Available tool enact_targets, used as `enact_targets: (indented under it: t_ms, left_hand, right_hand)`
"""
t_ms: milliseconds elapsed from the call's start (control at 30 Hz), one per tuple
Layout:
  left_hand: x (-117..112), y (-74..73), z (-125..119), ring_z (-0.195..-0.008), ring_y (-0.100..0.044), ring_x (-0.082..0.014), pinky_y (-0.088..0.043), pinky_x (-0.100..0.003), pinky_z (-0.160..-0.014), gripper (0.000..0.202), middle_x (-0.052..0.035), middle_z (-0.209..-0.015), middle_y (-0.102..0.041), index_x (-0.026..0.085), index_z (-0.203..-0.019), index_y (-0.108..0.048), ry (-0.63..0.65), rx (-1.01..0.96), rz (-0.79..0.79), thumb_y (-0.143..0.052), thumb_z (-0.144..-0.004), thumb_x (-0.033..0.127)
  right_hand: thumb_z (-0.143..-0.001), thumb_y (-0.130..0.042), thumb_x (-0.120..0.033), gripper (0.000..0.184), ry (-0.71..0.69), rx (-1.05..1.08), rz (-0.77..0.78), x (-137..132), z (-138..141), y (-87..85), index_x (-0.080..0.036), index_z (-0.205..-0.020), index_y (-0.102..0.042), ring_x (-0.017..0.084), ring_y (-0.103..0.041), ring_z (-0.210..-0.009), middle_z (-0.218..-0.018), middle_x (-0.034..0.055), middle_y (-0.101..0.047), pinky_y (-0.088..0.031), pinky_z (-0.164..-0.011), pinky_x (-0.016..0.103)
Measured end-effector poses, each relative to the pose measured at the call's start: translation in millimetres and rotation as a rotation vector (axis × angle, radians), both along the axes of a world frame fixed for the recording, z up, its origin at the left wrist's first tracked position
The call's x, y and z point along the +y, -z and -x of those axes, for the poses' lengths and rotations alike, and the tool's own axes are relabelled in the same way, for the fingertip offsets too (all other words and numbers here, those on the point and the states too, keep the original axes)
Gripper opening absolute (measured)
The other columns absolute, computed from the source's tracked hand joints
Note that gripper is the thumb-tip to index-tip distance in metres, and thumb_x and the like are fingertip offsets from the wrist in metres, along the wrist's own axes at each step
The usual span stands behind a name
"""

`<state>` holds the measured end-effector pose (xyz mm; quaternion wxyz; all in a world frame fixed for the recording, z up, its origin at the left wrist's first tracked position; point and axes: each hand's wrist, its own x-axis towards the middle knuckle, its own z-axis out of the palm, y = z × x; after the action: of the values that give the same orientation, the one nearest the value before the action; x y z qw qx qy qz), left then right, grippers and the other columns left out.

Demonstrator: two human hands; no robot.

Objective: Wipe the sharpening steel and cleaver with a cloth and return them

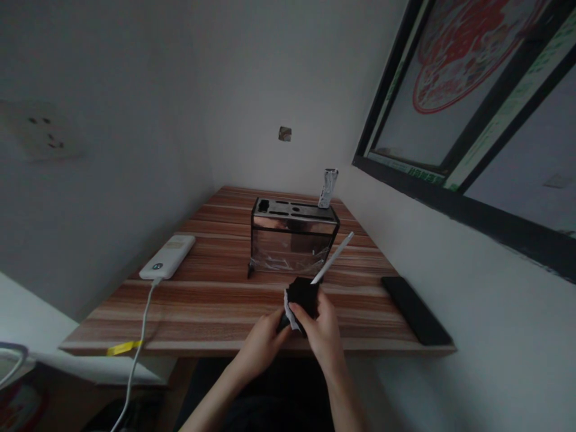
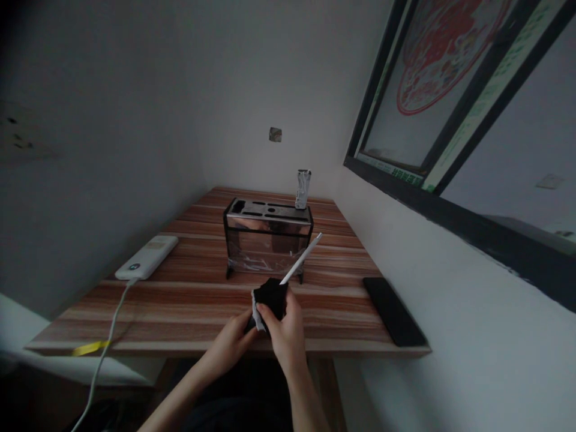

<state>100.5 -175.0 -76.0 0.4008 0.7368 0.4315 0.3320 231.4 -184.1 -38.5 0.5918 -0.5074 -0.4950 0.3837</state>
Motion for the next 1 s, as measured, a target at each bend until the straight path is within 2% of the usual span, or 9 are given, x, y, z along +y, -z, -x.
enact_targets:
  t_ms: [200, 433, 633, 767, 1000]
  left_hand:
    - [0, 0.2, 0, -0.085, -0.064, -0.0215, -0.045, -0.026, -0.076, 0.024, -0.0069, -0.092, -0.07, 0.015, -0.102, -0.059, 0.004, 0.003, 0.009, -0.048, -0.082, 0.019]
    - [0, -0.6, 0, -0.087, -0.064, -0.0221, -0.044, -0.025, -0.075, 0.023, -0.0076, -0.095, -0.07, 0.016, -0.102, -0.06, 0.015, 0.043, 0.015, -0.048, -0.082, 0.021]
    - [-2, -3.3, -1, -0.086, -0.064, -0.0211, -0.042, -0.023, -0.072, 0.022, -0.0057, -0.094, -0.07, 0.018, -0.104, -0.057, 0.003, 0.072, 0.003, -0.049, -0.084, 0.023]
    - [-4, -6.6, -2, -0.077, -0.063, -0.019, -0.04, -0.022, -0.065, 0.018, -0.0034, -0.085, -0.068, 0.019, -0.095, -0.058, 0.012, 0.094, -0.01, -0.048, -0.087, 0.031]
    - [-5, -8.3, -2, -0.072, -0.061, -0.0171, -0.037, -0.021, -0.062, 0.017, -0.0012, -0.079, -0.066, 0.019, -0.089, -0.057, 0.014, 0.13, -0.027, -0.047, -0.089, 0.033]
  right_hand:
    - [-0.069, -0.069, -0.032, 0.043, -0.025, -0.02, 0.007, 0, -3, 1.0, -0.016, -0.107, -0.058, 0.027, -0.064, -0.096, -0.103, 0.0113, -0.068, -0.049, -0.088, 0.042]
    - [-0.069, -0.07, -0.034, 0.041, -0.009, 0.011, 0.009, 0, -4, 6.5, -0.017, -0.105, -0.059, 0.026, -0.065, -0.094, -0.102, 0.0099, -0.069, -0.051, -0.085, 0.04]
    - [-0.069, -0.07, -0.035, 0.039, 0.014, 0.021, -0.019, 1, -10, -0.3, -0.017, -0.104, -0.061, 0.026, -0.065, -0.093, -0.101, 0.0096, -0.069, -0.051, -0.085, 0.04]
    - [-0.07, -0.07, -0.036, 0.036, 0.033, 0.001, -0.033, 3, -20, -5.5, -0.017, -0.099, -0.062, 0.025, -0.066, -0.09, -0.099, 0.0092, -0.07, -0.052, -0.084, 0.04]
    - [-0.069, -0.071, -0.038, 0.037, 0.101, 0.022, -0.075, 13, -39, -18.3, -0.017, -0.099, -0.062, 0.022, -0.067, -0.079, -0.092, 0.0081, -0.071, -0.056, -0.068, 0.033]
